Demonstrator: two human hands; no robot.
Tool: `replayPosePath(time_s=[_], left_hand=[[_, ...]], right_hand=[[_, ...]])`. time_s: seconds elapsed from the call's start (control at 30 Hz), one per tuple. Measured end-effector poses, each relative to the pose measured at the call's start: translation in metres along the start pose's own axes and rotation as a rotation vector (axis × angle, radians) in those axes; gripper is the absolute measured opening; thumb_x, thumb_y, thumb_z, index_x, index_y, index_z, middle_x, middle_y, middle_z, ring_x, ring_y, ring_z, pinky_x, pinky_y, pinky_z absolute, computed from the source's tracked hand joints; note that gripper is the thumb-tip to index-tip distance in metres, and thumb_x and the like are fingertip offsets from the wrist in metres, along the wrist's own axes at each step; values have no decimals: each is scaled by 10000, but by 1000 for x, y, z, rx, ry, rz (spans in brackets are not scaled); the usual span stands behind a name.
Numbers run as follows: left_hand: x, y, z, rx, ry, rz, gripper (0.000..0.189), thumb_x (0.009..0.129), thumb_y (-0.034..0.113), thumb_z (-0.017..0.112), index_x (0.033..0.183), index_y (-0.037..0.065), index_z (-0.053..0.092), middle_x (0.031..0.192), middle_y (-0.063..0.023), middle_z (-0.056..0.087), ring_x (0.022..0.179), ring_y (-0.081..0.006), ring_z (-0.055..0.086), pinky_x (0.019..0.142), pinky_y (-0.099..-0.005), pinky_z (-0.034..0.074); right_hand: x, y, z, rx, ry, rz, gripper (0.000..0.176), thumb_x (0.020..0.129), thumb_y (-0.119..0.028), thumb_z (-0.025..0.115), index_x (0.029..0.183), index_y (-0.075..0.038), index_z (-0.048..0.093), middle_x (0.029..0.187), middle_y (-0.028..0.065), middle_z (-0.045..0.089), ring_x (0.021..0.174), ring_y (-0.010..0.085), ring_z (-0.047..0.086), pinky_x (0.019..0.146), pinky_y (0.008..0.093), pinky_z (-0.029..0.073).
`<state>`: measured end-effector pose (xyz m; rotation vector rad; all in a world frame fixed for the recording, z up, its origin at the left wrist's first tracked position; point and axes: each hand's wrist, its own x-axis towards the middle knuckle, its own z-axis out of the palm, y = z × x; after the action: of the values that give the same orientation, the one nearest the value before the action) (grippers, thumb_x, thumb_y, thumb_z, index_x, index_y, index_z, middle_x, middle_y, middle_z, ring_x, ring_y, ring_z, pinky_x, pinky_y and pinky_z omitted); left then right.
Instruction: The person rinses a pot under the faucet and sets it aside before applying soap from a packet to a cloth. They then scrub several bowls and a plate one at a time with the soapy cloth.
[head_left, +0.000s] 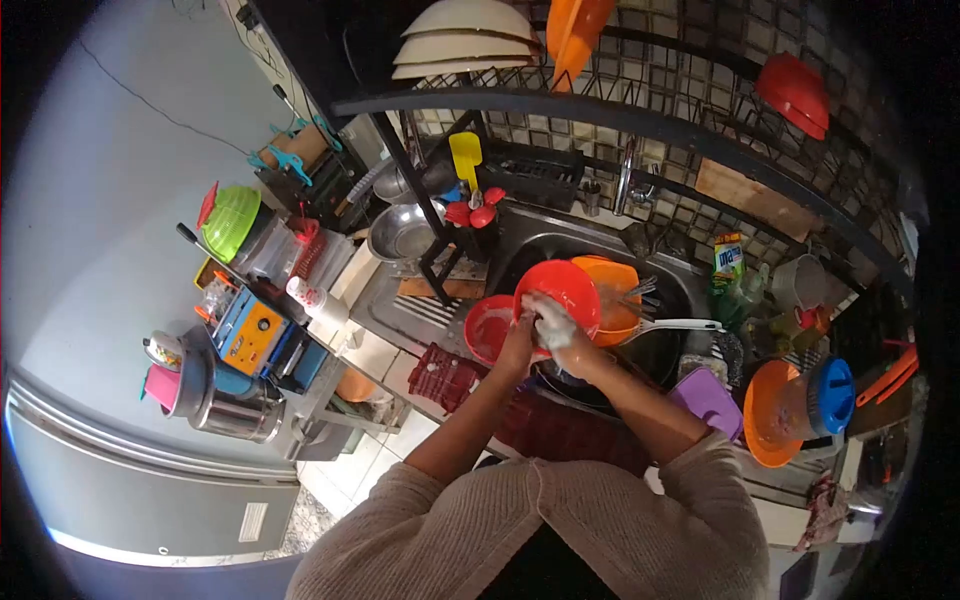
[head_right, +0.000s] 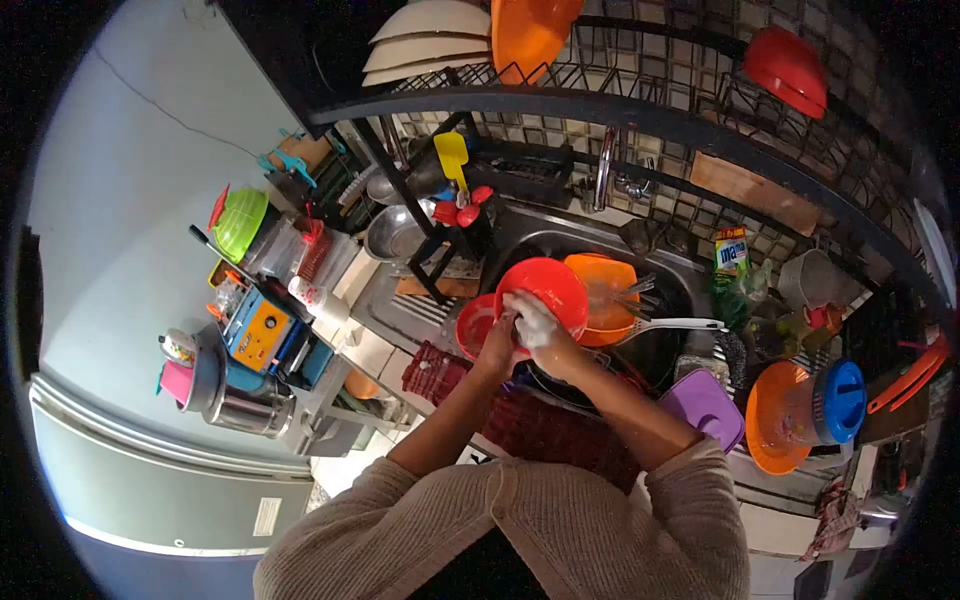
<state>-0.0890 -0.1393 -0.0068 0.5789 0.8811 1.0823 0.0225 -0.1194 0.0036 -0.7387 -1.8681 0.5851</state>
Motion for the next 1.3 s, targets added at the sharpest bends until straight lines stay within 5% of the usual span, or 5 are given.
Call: replayPosePath(time_s=[0.2,0.6,0.73,0.93,1.3], left_hand=[[-5,3,-24,421,313,215,794,907,639,277,1403,20,281,1293,-170,460,1165,-246,484,935,-348,439],[-12,34,-28,423,-24,271,692,941,573,270,1378,37,287,1324,-140,423,1165,-258,474,939,-353,452],[-32,17,6,340,163,137,759,907,624,297,1419,82,154,1362,-208,318,1111,-350,505,613,-493,572],[-27,36,-8,447,227,434,628,968,494,319,1363,6,291,1243,-182,489,1079,-261,537,930,-359,443],[-30,4,-2,602,253,413,637,979,448,326,1372,-41,218,1348,-227,364,1235,-329,407,1043,-381,337]], right_hand=[[2,-18,-35,-737,-278,12,289,801,-161,552,1083,-105,581,1125,128,545,994,328,535,828,405,462],[11,-38,-14,-176,-124,-29,131,695,4,590,749,-105,540,748,86,557,713,298,564,644,399,457],[39,-2,-29,-491,93,-162,123,718,-88,592,830,-123,556,797,82,568,810,318,540,690,406,422],[-3,-36,11,-335,-109,43,404,776,-258,580,1139,-84,551,1264,139,453,1111,355,437,883,546,321],[11,18,1,-416,-133,-75,257,730,-201,635,963,-106,584,942,102,628,816,311,617,697,415,496]])
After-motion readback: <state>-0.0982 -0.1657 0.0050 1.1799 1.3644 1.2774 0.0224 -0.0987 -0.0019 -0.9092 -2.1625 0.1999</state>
